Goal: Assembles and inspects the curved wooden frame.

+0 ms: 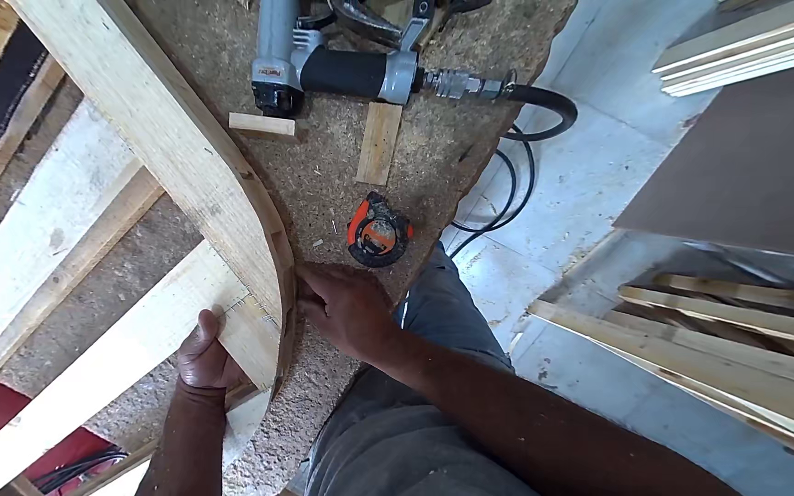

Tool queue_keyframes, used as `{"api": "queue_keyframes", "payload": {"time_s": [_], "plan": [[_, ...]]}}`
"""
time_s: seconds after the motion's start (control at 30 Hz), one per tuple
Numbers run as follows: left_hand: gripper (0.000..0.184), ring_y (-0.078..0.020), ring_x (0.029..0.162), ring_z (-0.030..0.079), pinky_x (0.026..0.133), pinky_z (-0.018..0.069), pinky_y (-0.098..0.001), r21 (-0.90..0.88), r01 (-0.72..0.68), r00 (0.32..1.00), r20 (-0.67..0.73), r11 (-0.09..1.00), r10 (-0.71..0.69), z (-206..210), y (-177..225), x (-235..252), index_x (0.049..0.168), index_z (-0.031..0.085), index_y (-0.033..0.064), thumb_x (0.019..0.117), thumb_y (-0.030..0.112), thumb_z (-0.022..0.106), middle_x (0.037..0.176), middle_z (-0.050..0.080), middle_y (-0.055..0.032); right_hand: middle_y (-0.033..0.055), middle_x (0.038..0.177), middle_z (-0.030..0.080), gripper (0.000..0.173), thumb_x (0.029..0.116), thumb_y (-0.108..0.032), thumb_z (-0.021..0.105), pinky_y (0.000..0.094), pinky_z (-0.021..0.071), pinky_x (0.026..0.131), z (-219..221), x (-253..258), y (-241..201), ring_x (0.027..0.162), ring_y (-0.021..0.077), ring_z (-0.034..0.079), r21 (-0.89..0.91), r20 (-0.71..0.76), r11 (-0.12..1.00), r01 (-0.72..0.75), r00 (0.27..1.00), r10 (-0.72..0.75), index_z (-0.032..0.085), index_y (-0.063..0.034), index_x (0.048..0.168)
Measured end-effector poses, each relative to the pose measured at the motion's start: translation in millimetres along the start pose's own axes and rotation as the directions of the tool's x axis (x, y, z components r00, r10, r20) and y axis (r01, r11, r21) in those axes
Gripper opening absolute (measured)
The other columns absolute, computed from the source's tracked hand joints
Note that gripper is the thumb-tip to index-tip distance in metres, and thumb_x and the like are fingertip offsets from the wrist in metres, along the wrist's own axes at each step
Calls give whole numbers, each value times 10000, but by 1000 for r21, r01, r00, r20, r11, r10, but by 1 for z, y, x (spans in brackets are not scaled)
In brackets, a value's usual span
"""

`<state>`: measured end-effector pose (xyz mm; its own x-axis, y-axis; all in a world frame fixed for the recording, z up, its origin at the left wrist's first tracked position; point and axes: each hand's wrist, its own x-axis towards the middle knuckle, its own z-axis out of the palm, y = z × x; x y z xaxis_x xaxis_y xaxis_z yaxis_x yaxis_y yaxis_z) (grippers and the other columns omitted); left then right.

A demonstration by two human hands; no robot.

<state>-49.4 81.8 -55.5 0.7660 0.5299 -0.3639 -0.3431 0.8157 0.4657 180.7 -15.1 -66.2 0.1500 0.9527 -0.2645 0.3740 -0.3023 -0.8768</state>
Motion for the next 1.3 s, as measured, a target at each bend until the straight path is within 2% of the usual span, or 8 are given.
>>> {"api": "queue_keyframes", "payload": {"time_s": [0.27, 0.6, 0.8, 0.87, 0.97, 1.03, 1.17, 1.3], "plan": [[484, -263, 1185, 677, 1015, 560, -468, -49, 30, 999, 34, 998, -28, -6, 0, 1, 1375, 611, 101, 980, 377, 664, 1282, 694, -134, 59, 1295, 704, 425, 989, -232, 669, 454, 610, 868, 9, -1, 1, 1071, 232, 719, -125, -70, 992, 27, 997, -36, 644, -166, 1408], [446, -236, 1150, 693, 996, 571, -454, -15, 57, 998, -12, 998, -57, -1, 1, 1, 1314, 654, 131, 980, 426, 656, 1234, 715, -114, 75, 1347, 683, 428, 1014, -177, 610, 456, 578, 971, 4, 2, 3, 1184, 228, 683, -205, -33, 974, 100, 994, -109, 614, -122, 1438], [473, -240, 1098, 713, 955, 591, -462, 52, 60, 986, -159, 997, -51, 15, 0, -2, 1273, 677, 154, 944, 494, 682, 1180, 732, -120, 70, 1262, 703, 554, 990, -140, 646, 481, 569, 981, -17, 2, 3, 1121, 231, 691, -128, 158, 989, 81, 986, -60, 506, -142, 1525], [453, -250, 1085, 713, 944, 594, -466, 112, 73, 956, -290, 991, -38, 34, 4, -7, 1303, 638, 136, 1009, 476, 580, 1184, 725, -134, 59, 1237, 709, 509, 992, -128, 623, 464, 579, 966, -21, 1, 8, 1090, 209, 696, -100, 190, 992, 72, 980, -52, 542, -153, 1493], [404, -241, 1001, 725, 884, 608, -430, 340, 192, 828, -560, 920, 34, 64, 11, -25, 1321, 572, 56, 1120, 340, 368, 1133, 722, -144, 73, 1247, 693, 422, 994, -152, 615, 471, 582, 946, -26, 1, 9, 1068, 210, 696, -109, 257, 993, 37, 966, -8, 606, -133, 1415], [335, -214, 1018, 716, 934, 588, -404, 555, 308, 720, -667, 773, 192, 77, 10, -48, 1279, 602, 12, 1111, 255, 445, 1125, 724, -126, 94, 1225, 696, 409, 972, -149, 639, 475, 595, 915, -25, 3, 13, 1029, 222, 706, -106, 268, 992, 69, 963, -38, 627, -111, 1379], [295, -189, 1023, 730, 949, 590, -462, 762, 377, 417, -647, 527, 638, 110, -24, -98, 1260, 665, 84, 1036, 271, 625, 1121, 756, -60, 91, 1195, 691, 361, 967, -191, 669, 456, 603, 899, -28, 10, 17, 1002, 206, 705, -107, 344, 985, 136, 934, -92, 658, -111, 1318], [212, -180, 832, 727, 763, 612, -437, 747, 328, 138, -644, 578, 753, 144, -100, -111, 1135, 698, 77, 1044, 227, 580, 990, 764, -44, 117, 1243, 679, 361, 994, -224, 657, 468, 581, 955, -36, 16, 11, 1065, 229, 695, -163, 452, 970, 183, 887, -91, 646, -82, 1326]]}}
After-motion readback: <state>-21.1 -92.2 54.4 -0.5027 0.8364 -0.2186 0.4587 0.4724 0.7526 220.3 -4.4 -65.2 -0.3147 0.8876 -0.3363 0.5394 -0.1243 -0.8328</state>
